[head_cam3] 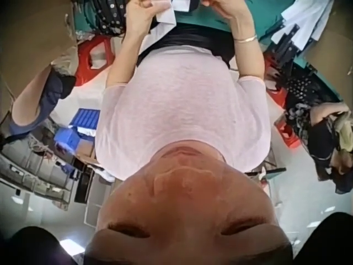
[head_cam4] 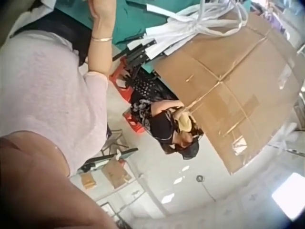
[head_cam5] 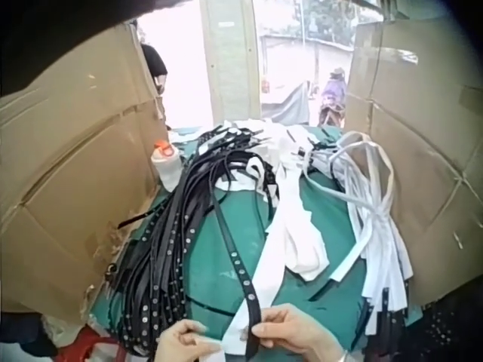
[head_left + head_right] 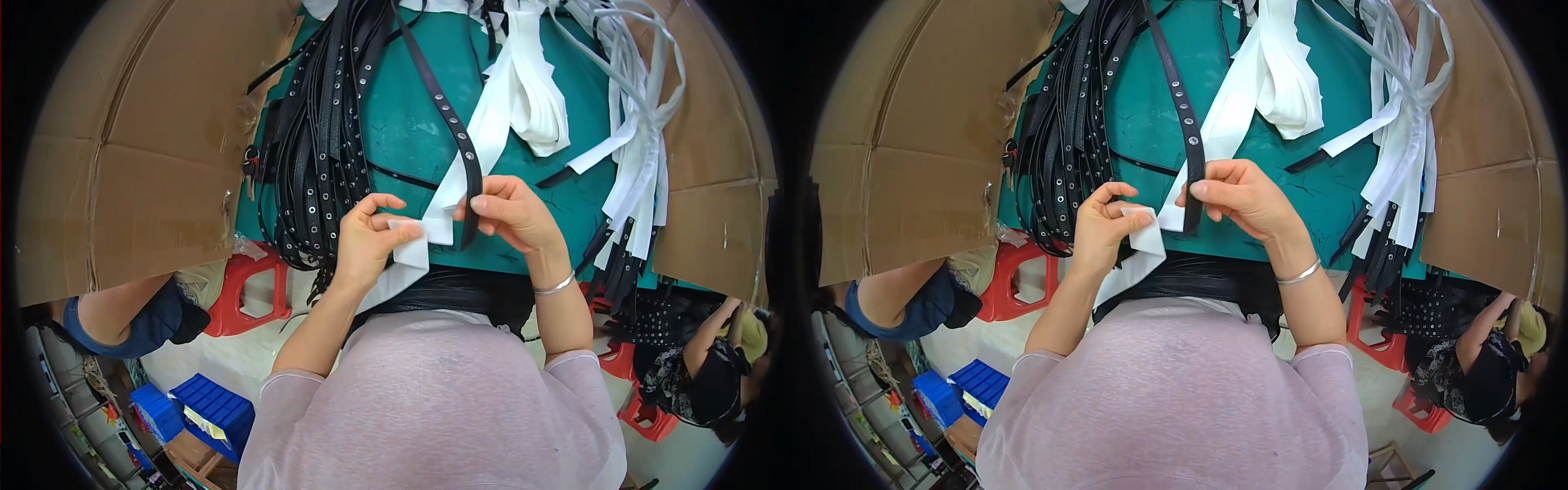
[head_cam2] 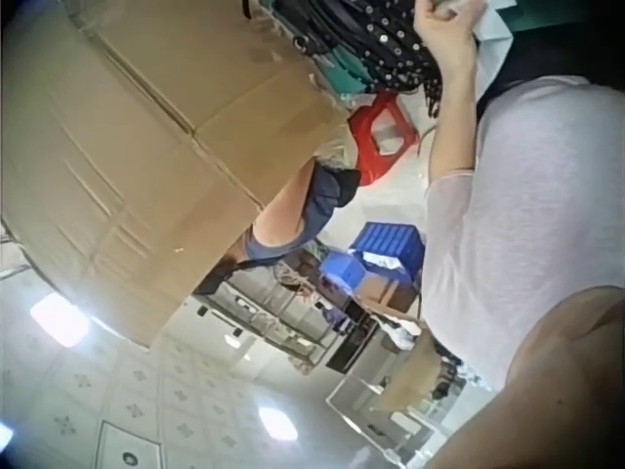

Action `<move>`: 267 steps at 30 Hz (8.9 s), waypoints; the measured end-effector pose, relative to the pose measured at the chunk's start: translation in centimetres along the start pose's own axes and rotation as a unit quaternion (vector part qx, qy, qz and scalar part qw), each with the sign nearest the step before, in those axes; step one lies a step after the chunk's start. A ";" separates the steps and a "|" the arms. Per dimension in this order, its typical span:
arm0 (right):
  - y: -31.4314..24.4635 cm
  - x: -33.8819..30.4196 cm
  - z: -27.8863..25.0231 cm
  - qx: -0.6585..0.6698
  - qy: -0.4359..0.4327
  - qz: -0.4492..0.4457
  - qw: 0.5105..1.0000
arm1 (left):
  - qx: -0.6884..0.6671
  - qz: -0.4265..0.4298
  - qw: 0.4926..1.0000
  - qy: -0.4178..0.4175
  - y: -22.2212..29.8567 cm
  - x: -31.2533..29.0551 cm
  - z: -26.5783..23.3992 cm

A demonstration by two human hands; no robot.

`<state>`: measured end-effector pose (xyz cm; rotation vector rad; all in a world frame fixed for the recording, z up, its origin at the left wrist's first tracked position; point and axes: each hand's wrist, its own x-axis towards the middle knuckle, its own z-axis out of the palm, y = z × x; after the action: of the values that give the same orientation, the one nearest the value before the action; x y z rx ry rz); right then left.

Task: Wrapping white protective paper strips around the ends of black belts in a manufacturing factory.

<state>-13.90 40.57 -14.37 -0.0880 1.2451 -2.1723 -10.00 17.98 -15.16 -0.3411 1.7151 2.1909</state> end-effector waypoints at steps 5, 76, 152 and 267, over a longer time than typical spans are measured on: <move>0.3 1.7 1.9 -0.008 0.037 0.027 0.999 | 0.030 0.063 0.997 0.020 -0.2 -0.5 1.6; 6.6 3.9 6.3 0.061 0.152 -0.051 0.985 | -0.043 -0.080 0.976 -0.198 -1.2 -0.8 -3.7; 3.8 8.1 6.6 0.026 0.037 0.051 0.998 | -0.033 -0.234 0.946 -0.223 1.5 -2.5 -7.1; -8.7 0.9 7.3 -0.200 0.133 -0.298 0.924 | 0.059 -0.082 0.912 -0.397 9.7 1.8 2.1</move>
<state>-16.25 37.68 -3.61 -0.3962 2.0198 -2.4420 -15.55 18.15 -6.76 0.3854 1.2767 1.7236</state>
